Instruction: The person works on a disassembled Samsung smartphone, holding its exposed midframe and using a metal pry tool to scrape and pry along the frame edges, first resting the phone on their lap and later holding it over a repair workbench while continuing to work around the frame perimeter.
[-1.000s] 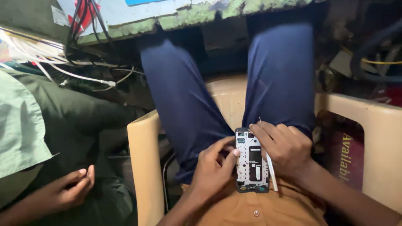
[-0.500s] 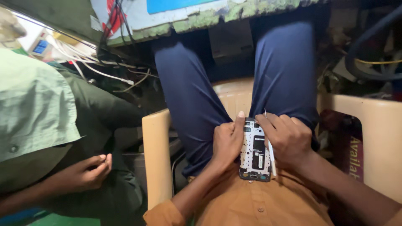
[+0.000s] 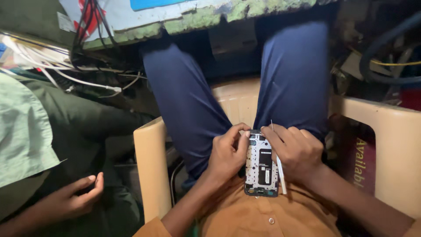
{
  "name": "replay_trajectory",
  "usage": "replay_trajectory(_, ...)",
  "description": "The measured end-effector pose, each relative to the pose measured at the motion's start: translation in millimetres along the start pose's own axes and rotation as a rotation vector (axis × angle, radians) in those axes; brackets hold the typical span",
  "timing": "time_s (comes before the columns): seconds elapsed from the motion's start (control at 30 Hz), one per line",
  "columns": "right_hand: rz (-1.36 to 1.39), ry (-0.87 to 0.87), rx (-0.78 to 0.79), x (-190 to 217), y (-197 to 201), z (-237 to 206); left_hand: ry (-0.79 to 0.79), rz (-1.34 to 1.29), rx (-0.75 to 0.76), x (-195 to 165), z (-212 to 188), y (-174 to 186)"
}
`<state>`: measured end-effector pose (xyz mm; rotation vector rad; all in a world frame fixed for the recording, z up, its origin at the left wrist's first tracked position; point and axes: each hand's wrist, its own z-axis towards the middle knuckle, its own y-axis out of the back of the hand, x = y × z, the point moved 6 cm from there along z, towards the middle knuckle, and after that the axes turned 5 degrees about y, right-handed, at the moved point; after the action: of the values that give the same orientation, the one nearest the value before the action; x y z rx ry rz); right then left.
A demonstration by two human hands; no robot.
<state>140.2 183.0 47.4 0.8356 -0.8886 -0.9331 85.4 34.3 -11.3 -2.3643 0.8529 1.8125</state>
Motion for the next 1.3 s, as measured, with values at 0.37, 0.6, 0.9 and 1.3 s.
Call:
replay_trajectory(0.37, -0.026, 0.008, 0.014, -2, -6, 11, 0.185, -0.061, 0.006, 9, 6, 0)
replay_trajectory(0.6, -0.033, -0.033, 0.04, -3, -12, 9, 0.307, -0.125, 0.18, 18, -69, 21)
replay_trajectory(0.9, -0.067, 0.014, 0.038, 6, -10, 7, 0.248, -0.039, 0.275, 30, -100, 19)
replay_trajectory(1.3, -0.075, 0.006, 0.012, 5, -12, -6, 0.018, 0.147, 0.201, 13, -89, 16)
